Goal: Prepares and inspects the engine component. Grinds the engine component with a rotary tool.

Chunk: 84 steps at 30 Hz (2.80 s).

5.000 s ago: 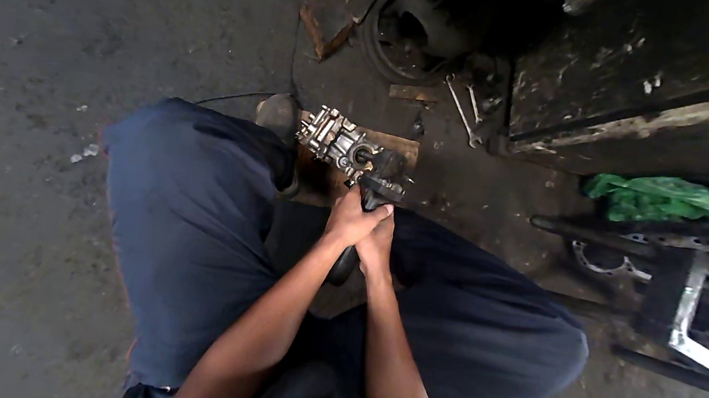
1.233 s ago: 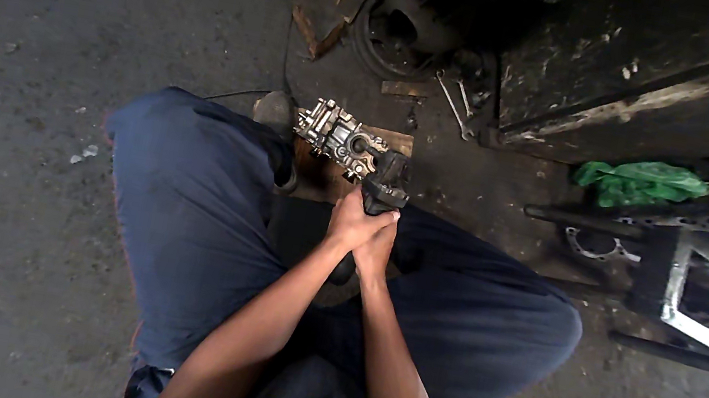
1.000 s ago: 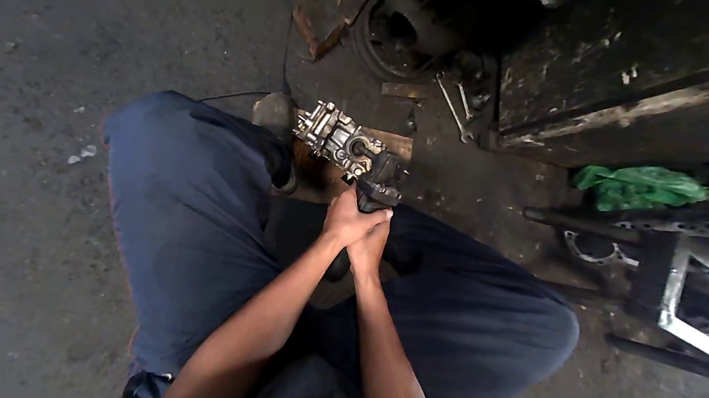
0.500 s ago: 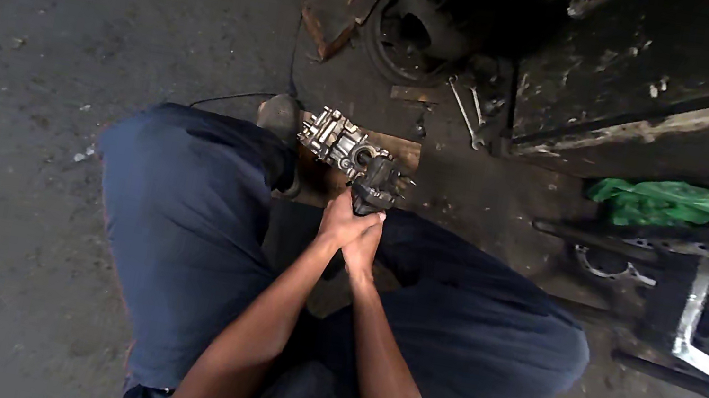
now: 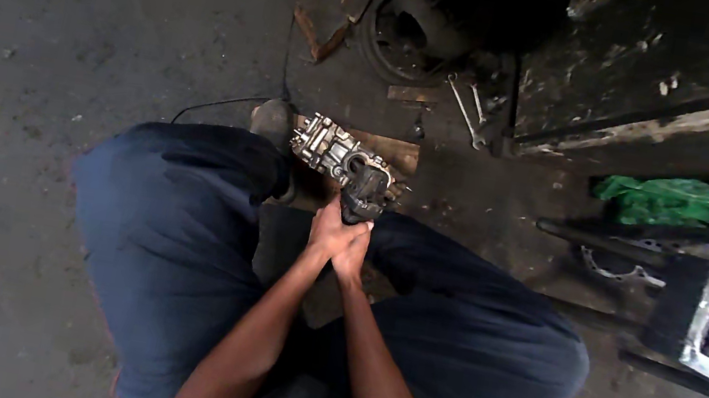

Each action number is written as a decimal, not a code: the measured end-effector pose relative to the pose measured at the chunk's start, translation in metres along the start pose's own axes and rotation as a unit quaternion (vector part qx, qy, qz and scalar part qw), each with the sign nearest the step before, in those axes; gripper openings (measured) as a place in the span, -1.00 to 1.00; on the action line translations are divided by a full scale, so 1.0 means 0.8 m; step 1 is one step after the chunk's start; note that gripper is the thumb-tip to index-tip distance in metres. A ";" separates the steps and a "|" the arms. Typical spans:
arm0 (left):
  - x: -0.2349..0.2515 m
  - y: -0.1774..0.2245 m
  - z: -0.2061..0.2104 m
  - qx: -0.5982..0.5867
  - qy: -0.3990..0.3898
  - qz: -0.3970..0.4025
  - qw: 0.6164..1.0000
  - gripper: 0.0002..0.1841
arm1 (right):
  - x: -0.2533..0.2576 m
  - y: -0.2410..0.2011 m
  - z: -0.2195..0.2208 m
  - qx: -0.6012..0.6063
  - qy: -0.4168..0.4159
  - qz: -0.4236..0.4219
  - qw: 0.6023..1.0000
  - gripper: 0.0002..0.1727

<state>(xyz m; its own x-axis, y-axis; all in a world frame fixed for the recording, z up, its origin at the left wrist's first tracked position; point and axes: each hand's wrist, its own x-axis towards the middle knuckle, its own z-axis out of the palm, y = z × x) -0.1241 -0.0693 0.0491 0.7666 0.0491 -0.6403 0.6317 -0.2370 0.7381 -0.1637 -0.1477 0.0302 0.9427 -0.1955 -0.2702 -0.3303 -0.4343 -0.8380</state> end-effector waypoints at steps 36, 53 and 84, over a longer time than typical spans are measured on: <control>0.000 -0.007 -0.007 0.006 -0.003 0.009 1.000 -0.14 | 0.010 0.008 0.004 0.033 -0.039 0.004 0.999 -0.23; -0.044 0.035 -0.003 0.021 -0.016 0.026 0.999 -0.19 | -0.004 -0.035 -0.045 -0.016 -0.029 0.026 0.999 -0.29; -0.093 0.050 0.015 -0.066 -0.014 0.053 0.996 -0.23 | -0.037 -0.061 -0.095 -0.082 -0.033 -0.016 0.996 -0.26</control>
<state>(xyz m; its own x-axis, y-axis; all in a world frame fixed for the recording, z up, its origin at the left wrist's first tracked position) -0.1570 -0.0937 0.1236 0.8272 0.0034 -0.5619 0.5588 -0.1093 0.8220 -0.1788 -0.1878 0.1150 0.9522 -0.1228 -0.2796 -0.2976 -0.5791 -0.7590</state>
